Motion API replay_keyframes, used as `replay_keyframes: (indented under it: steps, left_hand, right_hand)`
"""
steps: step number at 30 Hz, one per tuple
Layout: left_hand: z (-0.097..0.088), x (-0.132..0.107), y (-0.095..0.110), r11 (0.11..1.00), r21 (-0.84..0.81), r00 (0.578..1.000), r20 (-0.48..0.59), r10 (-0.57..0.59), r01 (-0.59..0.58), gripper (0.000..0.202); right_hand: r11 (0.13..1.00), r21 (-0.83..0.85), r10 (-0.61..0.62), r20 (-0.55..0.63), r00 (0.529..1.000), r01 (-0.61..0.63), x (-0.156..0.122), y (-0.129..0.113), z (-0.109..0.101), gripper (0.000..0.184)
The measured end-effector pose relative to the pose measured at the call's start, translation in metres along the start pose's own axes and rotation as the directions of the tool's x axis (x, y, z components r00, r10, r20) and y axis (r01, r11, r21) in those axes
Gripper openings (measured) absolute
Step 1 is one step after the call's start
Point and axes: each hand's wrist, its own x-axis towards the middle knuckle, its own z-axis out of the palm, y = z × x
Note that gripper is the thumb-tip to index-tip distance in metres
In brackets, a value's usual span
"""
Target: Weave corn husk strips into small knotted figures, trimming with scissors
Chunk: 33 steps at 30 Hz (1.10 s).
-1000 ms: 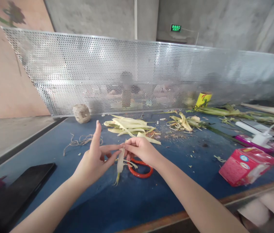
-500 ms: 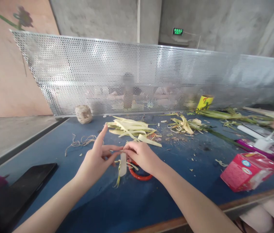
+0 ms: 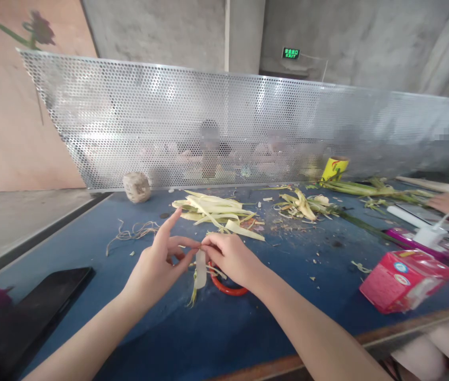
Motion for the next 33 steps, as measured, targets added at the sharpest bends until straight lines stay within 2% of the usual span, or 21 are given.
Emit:
replay_keyframes:
  steps: [4,7,10,12,15,18,22,26,30,33]
  left_hand:
    - [0.0004,-0.0009,0.0019,1.0,-0.007,1.0,-0.026,0.0,0.0,0.073]
    - [0.0005,-0.0005,0.0039,0.996,-0.082,0.998,-0.04,-0.041,0.038,0.074]
    - [0.0003,0.0004,0.004,0.986,-0.155,0.997,-0.031,-0.073,0.068,0.077]
    - [0.0002,0.0006,0.0035,0.987,-0.147,0.997,-0.023,-0.07,0.066,0.076]
    - [0.0002,0.0,0.0031,0.999,-0.052,1.0,-0.026,-0.013,0.012,0.073]
    - [-0.0004,-0.0006,0.0029,0.997,0.042,0.996,-0.06,0.064,-0.062,0.071]
    - [-0.0022,-0.0008,0.0003,0.979,0.134,0.983,-0.075,0.165,-0.154,0.073]
    - [-0.0028,-0.0014,-0.0033,0.935,0.238,0.955,-0.072,0.286,-0.262,0.067]
    - [-0.0025,-0.0019,-0.0048,0.915,0.254,0.937,-0.074,0.342,-0.314,0.067]
    - [-0.0026,-0.0015,-0.0035,0.952,0.16,0.959,-0.066,0.276,-0.263,0.072]
  right_hand:
    - [0.987,0.155,0.034,0.035,0.999,-0.039,0.0,0.0012,0.0011,0.016]
    - [0.96,0.268,0.07,0.065,0.995,-0.085,0.0006,0.0035,0.0014,0.018]
    - [0.944,0.311,0.086,0.081,0.993,-0.107,0.0011,0.0052,0.0012,0.019]
    - [0.939,0.326,0.084,0.089,0.992,-0.109,0.0014,0.0056,0.0013,0.017]
    - [0.915,0.38,0.109,0.095,0.989,-0.137,0.0022,0.0052,0.0012,0.016]
    - [0.834,0.512,0.148,0.152,0.977,-0.206,0.003,0.0044,-0.0003,0.021]
    - [0.642,0.697,0.18,0.269,0.946,-0.32,0.0036,0.004,-0.0025,0.029]
    - [0.496,0.773,0.225,0.326,0.918,-0.396,0.0047,0.0039,-0.0014,0.033]
    - [0.449,0.798,0.221,0.336,0.916,-0.401,0.0059,0.0046,0.0003,0.032]
    - [0.46,0.791,0.21,0.344,0.915,-0.403,0.0057,0.0055,-0.0001,0.031]
